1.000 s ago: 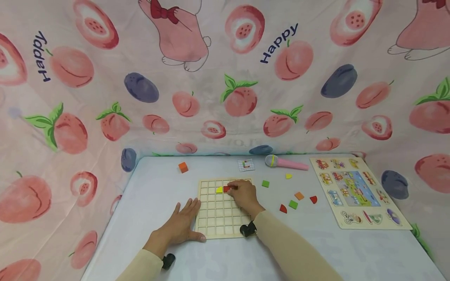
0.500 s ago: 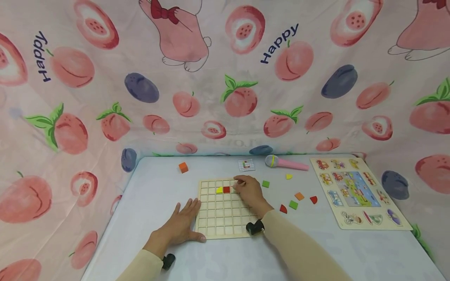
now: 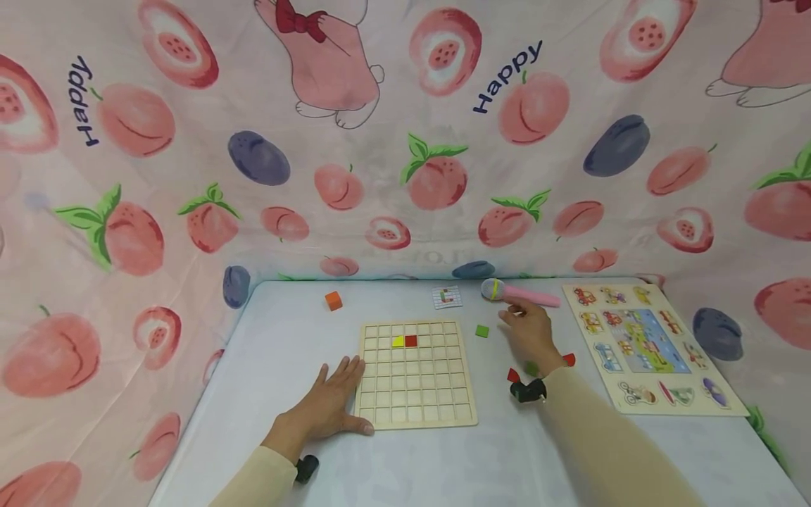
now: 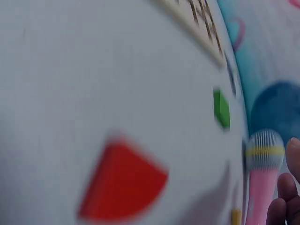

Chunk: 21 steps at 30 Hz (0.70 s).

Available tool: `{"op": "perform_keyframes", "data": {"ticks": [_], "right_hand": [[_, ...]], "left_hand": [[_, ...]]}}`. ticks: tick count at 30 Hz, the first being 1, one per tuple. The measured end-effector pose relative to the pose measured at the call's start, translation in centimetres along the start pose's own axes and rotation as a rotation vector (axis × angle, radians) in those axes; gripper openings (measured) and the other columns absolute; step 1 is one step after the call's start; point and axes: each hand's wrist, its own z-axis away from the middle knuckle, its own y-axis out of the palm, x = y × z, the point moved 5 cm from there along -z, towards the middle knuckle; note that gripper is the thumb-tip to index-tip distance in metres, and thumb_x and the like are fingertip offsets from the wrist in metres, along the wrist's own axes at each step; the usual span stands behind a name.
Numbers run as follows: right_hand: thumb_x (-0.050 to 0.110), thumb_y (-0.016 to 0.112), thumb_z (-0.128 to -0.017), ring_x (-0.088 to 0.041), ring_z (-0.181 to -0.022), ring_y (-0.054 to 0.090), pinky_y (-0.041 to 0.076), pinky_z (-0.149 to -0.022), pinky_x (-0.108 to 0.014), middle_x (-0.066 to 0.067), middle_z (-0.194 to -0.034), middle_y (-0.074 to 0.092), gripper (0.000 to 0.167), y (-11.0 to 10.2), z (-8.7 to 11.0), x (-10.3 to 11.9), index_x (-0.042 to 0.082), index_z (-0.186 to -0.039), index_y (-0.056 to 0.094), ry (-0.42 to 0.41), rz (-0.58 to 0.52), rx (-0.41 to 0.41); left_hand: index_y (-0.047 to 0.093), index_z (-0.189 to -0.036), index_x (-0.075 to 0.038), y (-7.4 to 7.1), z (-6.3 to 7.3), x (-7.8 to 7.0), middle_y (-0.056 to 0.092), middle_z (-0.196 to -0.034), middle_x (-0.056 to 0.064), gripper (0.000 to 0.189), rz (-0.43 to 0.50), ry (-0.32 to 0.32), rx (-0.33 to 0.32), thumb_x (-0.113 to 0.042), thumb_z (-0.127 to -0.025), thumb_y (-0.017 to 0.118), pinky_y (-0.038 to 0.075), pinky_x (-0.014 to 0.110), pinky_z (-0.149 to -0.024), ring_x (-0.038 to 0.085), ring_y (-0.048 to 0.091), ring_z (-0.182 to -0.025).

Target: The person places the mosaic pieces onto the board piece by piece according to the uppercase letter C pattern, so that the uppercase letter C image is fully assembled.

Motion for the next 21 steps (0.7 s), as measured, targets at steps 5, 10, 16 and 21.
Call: {"op": "perform_keyframes", "data": {"ticks": [5, 10, 16, 21], "right_hand": [[0.025, 0.063, -0.105, -0.037, -0.12, 0.053, 0.046, -0.105, -0.052, -0.019, -0.137, 0.059, 0.049, -2.4, -0.9, -2.7, 0.007, -0.15, 0.056, 0.11, 0.093, -0.011], [0.022, 0.065, -0.104, -0.039, -0.123, 0.053, 0.044, -0.112, -0.057, -0.022, -0.139, 0.06, 0.049, -2.4, -1.3, -3.9, 0.006, -0.15, 0.056, 0.149, 0.176, -0.004], [0.022, 0.068, -0.104, -0.041, -0.124, 0.053, 0.045, -0.111, -0.058, -0.024, -0.141, 0.06, 0.051, -2.2, -1.5, -4.2, 0.005, -0.15, 0.056, 0.138, 0.241, 0.003], [0.023, 0.064, -0.104, -0.043, -0.123, 0.053, 0.041, -0.107, -0.062, -0.022, -0.136, 0.064, 0.041, -1.9, -1.3, -3.9, 0.008, -0.142, 0.066, 0.08, 0.315, 0.039]], "left_hand": [[0.02, -0.169, -0.008, -0.1, 0.0, -0.1, 0.013, -0.178, 0.009, 0.132, -0.01, 0.0, 0.0, -0.072, -0.072, 0.082, 0.0, 0.06, -0.133, 0.031, 0.007, -0.166], [0.021, -0.169, -0.008, -0.1, 0.0, -0.2, 0.014, -0.178, 0.01, 0.131, -0.009, 0.001, 0.003, -0.072, -0.072, 0.082, 0.001, 0.061, -0.133, 0.031, 0.007, -0.166], [0.022, -0.169, -0.007, -0.2, 0.1, -0.3, 0.014, -0.178, 0.01, 0.131, 0.006, -0.006, 0.006, -0.07, -0.072, 0.084, 0.0, 0.061, -0.133, 0.031, 0.007, -0.166], [0.022, -0.169, -0.008, -0.1, 0.0, -0.2, 0.014, -0.178, 0.01, 0.131, 0.0, -0.006, 0.008, -0.07, -0.072, 0.083, 0.001, 0.061, -0.133, 0.031, 0.007, -0.166]]}}
